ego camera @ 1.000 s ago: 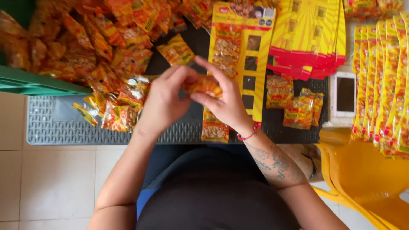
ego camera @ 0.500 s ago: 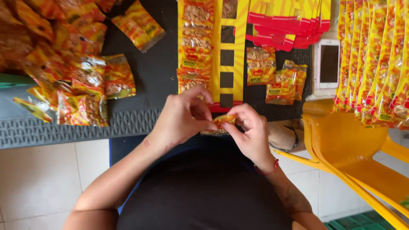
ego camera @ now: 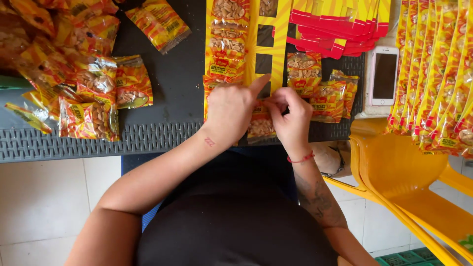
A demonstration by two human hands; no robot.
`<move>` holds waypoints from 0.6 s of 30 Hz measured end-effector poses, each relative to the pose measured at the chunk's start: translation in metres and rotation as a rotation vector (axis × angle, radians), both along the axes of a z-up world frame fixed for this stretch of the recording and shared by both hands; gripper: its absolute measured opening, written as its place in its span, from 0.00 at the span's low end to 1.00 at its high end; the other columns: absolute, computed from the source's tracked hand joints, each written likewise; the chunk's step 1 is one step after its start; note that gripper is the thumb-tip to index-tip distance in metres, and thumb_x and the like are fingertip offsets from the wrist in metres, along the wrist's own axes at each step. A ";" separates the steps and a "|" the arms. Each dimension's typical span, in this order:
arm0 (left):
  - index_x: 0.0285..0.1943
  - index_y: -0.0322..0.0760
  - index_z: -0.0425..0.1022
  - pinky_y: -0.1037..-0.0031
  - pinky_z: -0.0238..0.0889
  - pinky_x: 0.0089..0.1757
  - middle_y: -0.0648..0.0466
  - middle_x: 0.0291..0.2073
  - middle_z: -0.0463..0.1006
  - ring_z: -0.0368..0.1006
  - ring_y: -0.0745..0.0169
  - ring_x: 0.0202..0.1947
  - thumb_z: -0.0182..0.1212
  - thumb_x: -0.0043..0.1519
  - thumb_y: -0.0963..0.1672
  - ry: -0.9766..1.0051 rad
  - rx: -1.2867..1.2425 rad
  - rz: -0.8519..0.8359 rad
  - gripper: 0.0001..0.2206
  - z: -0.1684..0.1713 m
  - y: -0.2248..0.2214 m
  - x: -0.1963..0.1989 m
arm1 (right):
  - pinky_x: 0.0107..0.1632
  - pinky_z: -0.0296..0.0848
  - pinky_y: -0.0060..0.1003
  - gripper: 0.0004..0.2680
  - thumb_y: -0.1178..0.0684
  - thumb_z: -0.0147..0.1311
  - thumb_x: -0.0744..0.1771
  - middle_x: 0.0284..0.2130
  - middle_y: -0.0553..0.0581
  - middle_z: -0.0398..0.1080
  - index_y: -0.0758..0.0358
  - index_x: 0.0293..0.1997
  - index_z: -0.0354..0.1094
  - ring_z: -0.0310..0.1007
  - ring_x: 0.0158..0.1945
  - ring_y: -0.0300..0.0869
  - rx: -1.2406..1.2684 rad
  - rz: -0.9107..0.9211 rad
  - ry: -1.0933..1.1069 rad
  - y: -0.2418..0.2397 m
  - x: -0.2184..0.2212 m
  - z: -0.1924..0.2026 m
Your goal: Attaching small snack packets to a cardboard display strip for retail sale
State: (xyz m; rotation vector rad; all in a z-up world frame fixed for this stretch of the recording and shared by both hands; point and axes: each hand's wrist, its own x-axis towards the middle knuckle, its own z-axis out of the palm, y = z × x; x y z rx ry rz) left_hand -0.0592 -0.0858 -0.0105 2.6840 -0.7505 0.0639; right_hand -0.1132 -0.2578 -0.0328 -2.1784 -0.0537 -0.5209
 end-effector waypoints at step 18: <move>0.45 0.34 0.71 0.57 0.58 0.30 0.44 0.23 0.71 0.67 0.36 0.23 0.64 0.70 0.42 -0.212 -0.456 0.277 0.07 0.004 0.129 0.112 | 0.76 0.55 0.62 0.17 0.52 0.65 0.66 0.67 0.65 0.61 0.66 0.59 0.69 0.59 0.73 0.66 -0.216 0.230 0.048 0.049 -0.033 0.056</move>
